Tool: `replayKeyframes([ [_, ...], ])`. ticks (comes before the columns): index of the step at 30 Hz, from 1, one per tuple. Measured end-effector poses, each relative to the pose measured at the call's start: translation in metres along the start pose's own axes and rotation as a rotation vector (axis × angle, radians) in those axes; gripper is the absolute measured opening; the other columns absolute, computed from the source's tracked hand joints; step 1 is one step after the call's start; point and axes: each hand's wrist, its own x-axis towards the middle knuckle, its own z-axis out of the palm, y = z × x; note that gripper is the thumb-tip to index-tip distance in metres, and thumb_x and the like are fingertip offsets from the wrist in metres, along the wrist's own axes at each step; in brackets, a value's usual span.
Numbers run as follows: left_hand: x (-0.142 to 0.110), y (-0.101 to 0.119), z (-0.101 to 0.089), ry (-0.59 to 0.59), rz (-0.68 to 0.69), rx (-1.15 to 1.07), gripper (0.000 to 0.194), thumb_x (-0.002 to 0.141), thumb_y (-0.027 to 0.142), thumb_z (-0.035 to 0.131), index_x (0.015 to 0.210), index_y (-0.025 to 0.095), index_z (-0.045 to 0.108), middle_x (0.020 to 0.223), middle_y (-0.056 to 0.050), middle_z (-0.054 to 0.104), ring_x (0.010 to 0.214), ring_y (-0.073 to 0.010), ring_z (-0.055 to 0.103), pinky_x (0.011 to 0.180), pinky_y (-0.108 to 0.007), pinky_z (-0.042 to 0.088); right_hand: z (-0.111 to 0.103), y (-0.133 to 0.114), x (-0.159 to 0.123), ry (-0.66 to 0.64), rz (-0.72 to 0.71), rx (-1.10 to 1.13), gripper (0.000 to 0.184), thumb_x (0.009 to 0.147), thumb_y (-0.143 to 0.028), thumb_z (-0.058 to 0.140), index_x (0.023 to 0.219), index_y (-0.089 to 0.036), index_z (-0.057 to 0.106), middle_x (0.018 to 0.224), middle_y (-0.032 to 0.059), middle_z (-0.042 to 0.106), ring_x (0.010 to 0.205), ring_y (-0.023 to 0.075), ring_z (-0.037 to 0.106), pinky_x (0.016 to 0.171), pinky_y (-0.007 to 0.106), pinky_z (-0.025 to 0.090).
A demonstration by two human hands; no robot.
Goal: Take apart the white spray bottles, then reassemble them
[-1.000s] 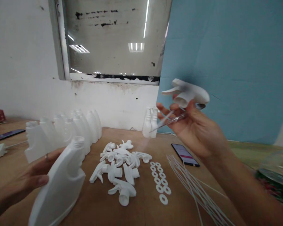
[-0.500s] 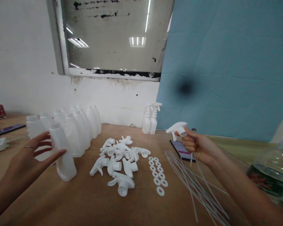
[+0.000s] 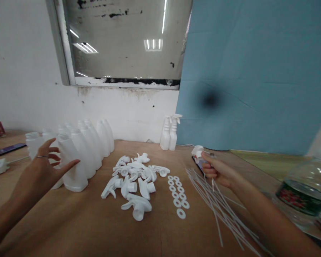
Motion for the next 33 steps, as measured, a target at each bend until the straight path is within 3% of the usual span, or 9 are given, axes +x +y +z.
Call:
replayKeyframes([
  [4,-0.002,0.000,0.002,0.015,0.056,0.067,0.104,0.072,0.070,0.067,0.152,0.022,0.021,0.114,-0.012,0.063,0.083,-0.0285,0.069,0.066,-0.037,0.057,-0.001,0.012,0.005,-0.058,0.223,-0.020,0.024,0.099,-0.026,0.051,0.076,-0.018,0.053,0.055,0.0008,0.055,0.038,0.0104,0.049,0.036,0.018,0.038],
  [8,-0.004,0.003,-0.003,0.079,0.120,0.107,0.100,0.075,0.071,0.063,0.151,0.019,0.024,0.116,-0.015,0.060,0.083,-0.0300,0.067,0.069,-0.042,0.057,-0.002,0.021,0.012,-0.013,0.265,-0.048,0.008,0.097,-0.026,0.053,0.095,-0.019,0.051,0.071,0.0089,0.068,0.055,0.0201,0.067,0.052,0.030,0.057],
  [12,-0.011,0.015,-0.015,0.226,0.287,0.107,0.081,0.084,0.064,0.058,0.146,0.019,0.033,0.124,-0.017,0.053,0.094,-0.0329,0.061,0.086,-0.051,0.053,-0.002,0.021,0.010,-0.018,0.242,-0.041,0.009,0.097,-0.025,0.052,0.100,-0.016,0.052,0.082,0.0154,0.072,0.065,0.0238,0.072,0.057,0.032,0.058],
  [15,-0.021,0.030,-0.019,0.226,0.494,0.001,0.061,0.088,0.047,0.062,0.140,0.024,0.039,0.124,-0.014,0.052,0.104,-0.0320,0.058,0.095,-0.051,0.049,-0.002,0.016,0.004,-0.005,0.195,-0.029,0.014,0.095,-0.029,0.059,0.098,-0.016,0.056,0.089,0.0153,0.072,0.071,0.0226,0.072,0.059,0.029,0.057],
  [20,-0.050,0.065,-0.001,-0.092,0.846,-0.244,0.051,0.088,0.020,0.063,0.134,0.024,0.041,0.117,-0.013,0.058,0.110,-0.0284,0.058,0.090,-0.041,0.052,-0.004,0.010,0.001,0.065,0.108,-0.026,0.014,0.089,-0.030,0.067,0.089,-0.017,0.060,0.089,0.0121,0.070,0.069,0.0193,0.070,0.059,0.027,0.053],
  [25,-0.081,0.096,0.019,-0.478,1.184,-0.408,0.037,0.087,0.016,0.060,0.123,0.019,0.054,0.109,-0.015,0.068,0.102,-0.0296,0.063,0.089,-0.043,0.052,0.002,-0.002,-0.005,0.050,0.006,0.001,0.013,0.090,-0.027,0.066,0.091,-0.019,0.056,0.083,0.0076,0.069,0.067,0.0170,0.068,0.060,0.025,0.053],
  [27,-0.092,0.105,0.021,-0.651,1.241,-0.496,0.025,0.089,0.018,0.058,0.114,0.018,0.060,0.102,-0.015,0.071,0.094,-0.0283,0.066,0.084,-0.041,0.054,0.011,-0.013,-0.016,-0.005,-0.036,-0.002,0.014,0.091,-0.030,0.064,0.089,-0.020,0.055,0.078,0.0053,0.068,0.058,0.0155,0.065,0.051,0.023,0.049],
  [30,-0.111,0.111,0.028,-0.977,0.984,-0.728,0.012,0.093,0.027,0.056,0.098,0.019,0.064,0.091,-0.012,0.072,0.084,-0.0227,0.066,0.074,-0.033,0.053,0.031,-0.030,-0.040,-0.111,-0.150,-0.120,0.029,0.096,-0.042,0.053,0.078,-0.020,0.053,0.058,-0.0005,0.058,0.036,0.0098,0.048,0.035,0.019,0.030],
  [33,-0.128,0.107,0.049,-1.308,0.315,-1.152,0.023,0.092,0.042,0.061,0.090,0.018,0.059,0.071,-0.002,0.061,0.059,-0.0103,0.056,0.052,-0.019,0.044,0.056,-0.039,-0.070,-0.217,-0.491,-0.340,0.032,0.098,-0.043,0.048,0.080,-0.018,0.057,0.055,-0.0019,0.054,0.041,0.0103,0.047,0.040,0.021,0.031],
])
